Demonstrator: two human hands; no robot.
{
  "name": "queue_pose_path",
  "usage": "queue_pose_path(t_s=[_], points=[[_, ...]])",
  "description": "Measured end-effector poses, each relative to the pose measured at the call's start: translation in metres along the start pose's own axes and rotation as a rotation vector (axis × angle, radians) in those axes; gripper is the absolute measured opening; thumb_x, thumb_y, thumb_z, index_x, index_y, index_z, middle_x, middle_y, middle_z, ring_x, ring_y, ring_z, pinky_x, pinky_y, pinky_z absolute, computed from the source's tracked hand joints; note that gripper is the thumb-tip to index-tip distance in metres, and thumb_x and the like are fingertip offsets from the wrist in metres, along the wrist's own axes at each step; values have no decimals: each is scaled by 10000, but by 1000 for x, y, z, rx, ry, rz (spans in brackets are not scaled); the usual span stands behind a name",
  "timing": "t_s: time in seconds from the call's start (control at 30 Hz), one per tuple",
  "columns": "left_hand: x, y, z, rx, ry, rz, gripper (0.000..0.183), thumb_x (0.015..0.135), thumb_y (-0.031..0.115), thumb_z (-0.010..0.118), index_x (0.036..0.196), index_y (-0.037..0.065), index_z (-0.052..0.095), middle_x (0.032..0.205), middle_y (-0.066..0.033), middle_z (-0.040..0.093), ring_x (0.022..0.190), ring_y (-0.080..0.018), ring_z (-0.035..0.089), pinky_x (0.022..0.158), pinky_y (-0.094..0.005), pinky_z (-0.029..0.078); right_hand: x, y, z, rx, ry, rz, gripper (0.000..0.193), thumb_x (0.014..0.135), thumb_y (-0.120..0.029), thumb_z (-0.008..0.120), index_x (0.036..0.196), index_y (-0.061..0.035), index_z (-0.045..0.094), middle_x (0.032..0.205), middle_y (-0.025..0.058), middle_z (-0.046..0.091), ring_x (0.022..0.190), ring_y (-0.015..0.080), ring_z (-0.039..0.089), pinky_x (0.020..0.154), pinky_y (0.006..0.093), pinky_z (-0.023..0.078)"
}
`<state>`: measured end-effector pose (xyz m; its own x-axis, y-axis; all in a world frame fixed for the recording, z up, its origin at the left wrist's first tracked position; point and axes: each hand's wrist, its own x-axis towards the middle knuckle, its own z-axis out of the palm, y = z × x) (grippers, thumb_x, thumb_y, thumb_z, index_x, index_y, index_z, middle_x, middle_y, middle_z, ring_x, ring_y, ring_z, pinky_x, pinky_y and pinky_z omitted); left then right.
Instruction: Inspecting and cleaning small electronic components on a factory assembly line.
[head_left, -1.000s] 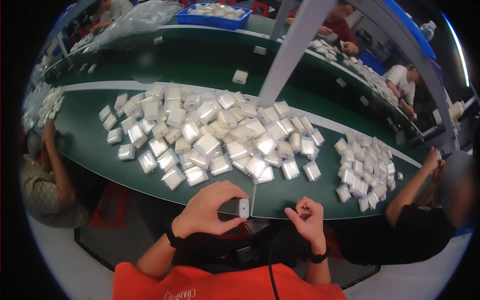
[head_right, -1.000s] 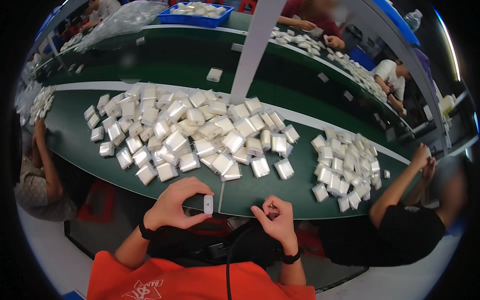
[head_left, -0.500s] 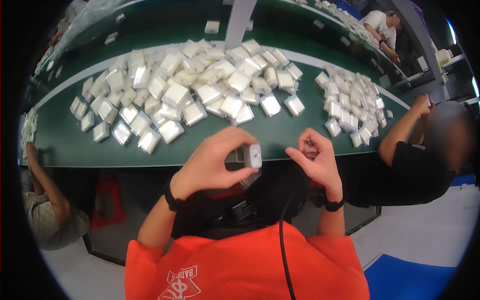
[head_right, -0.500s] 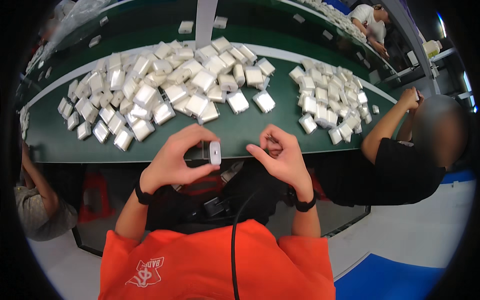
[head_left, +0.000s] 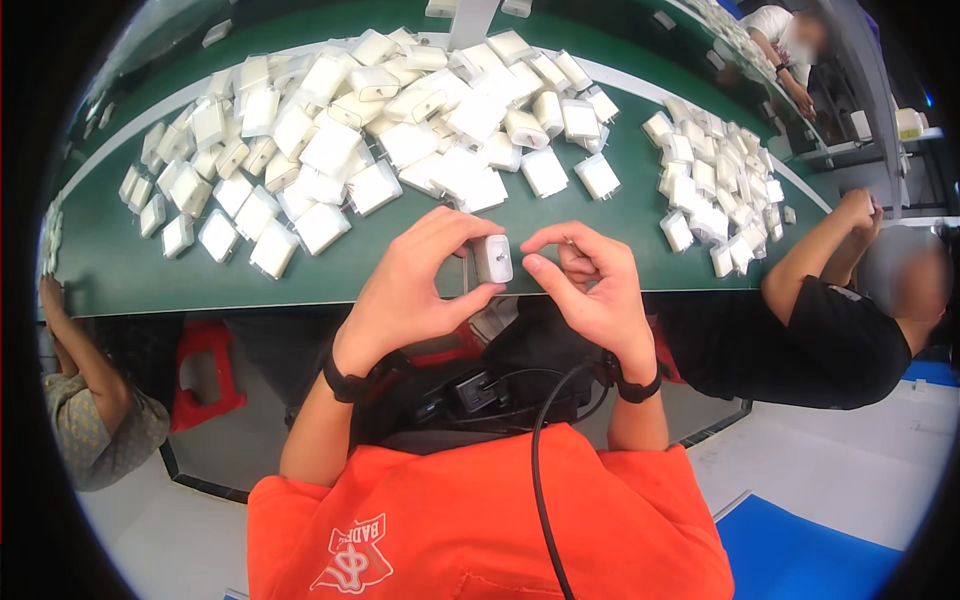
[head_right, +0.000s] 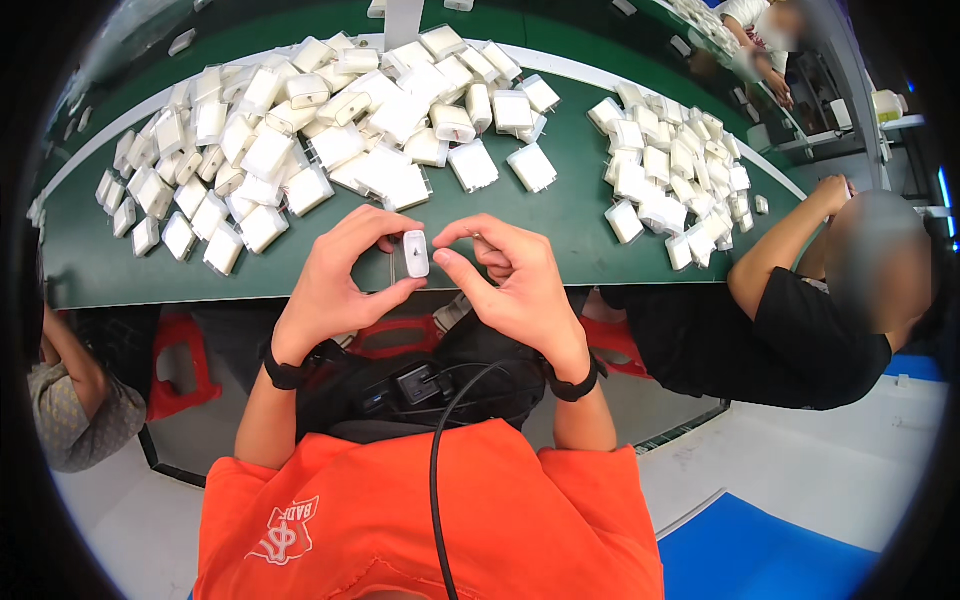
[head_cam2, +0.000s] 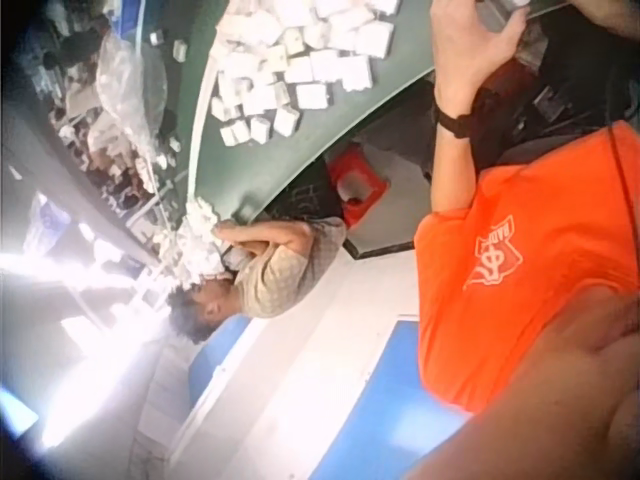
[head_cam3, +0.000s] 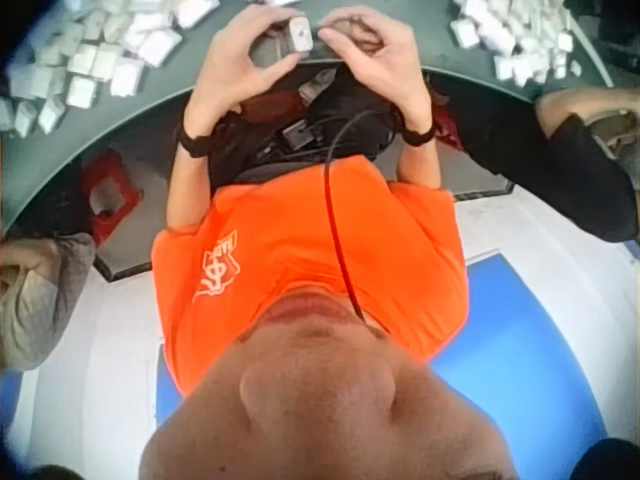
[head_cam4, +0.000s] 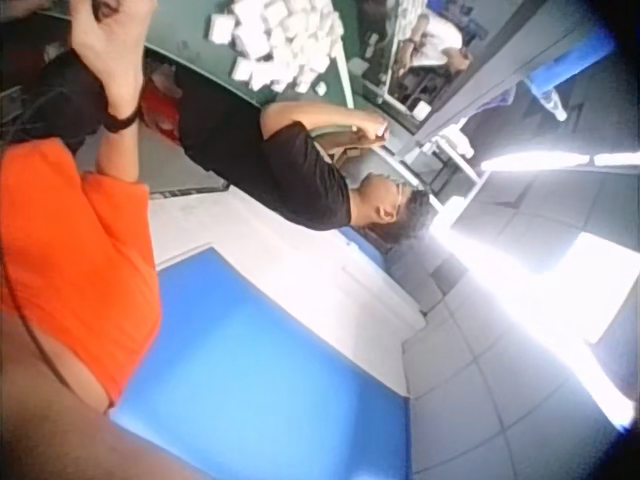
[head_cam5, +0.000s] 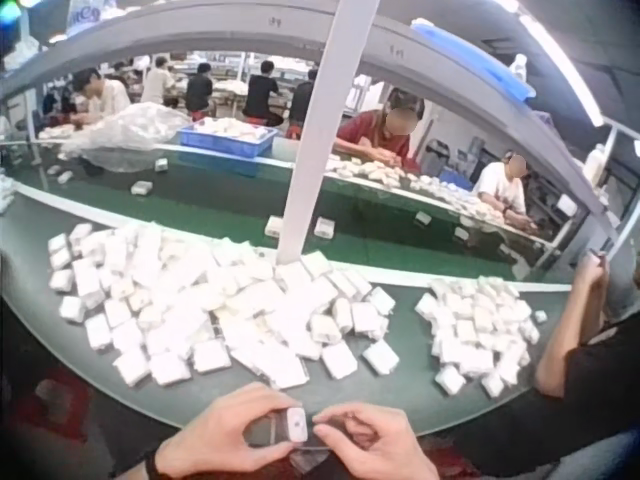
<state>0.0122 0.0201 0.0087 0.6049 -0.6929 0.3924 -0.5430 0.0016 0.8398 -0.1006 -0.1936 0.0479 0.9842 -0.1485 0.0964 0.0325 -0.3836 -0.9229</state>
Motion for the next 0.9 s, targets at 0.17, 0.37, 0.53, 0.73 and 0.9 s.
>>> queue_pose_path(t_s=[0.17,0.37,0.53,0.73,0.9], points=[[1,1,-1,-5,-3,-18,481,791,24,891,1241,36,724,1157,-85,751,948,-247,676,831,-342,579,7,-2,6,-38,-13,-57,130,976,-11,794,1103,-26,773,659,-79,391,601,29,273,547,283,201],[0,-1,0,-22,-10,-12,458,808,35,875,1233,22,703,1121,-112,737,967,-283,676,838,-369,590,14,-6,11,-10,-21,-100,113,971,-6,786,1082,-15,769,689,-32,545,593,32,328,538,272,252],[-1,0,0,-46,-28,-15,469,797,23,878,1232,18,702,1118,-121,735,972,-290,683,848,-375,593,14,-4,12,-34,-46,-79,87,986,4,747,1070,-4,729,697,-17,561,589,31,334,541,267,267],[-1,1,-2,-37,-39,-18,454,807,22,876,1225,10,701,1113,-125,737,962,-293,688,852,-377,595,13,3,13,60,-75,11,69,1013,0,736,1080,-10,723,642,-66,389,596,29,291,550,268,246],[-3,-2,0,-50,-27,-10,490,788,31,909,1237,22,714,1170,-103,753,953,-263,688,852,-354,588,11,7,14,54,-41,8,51,1023,-3,731,1072,-13,725,632,-86,343,606,29,263,554,273,219]])
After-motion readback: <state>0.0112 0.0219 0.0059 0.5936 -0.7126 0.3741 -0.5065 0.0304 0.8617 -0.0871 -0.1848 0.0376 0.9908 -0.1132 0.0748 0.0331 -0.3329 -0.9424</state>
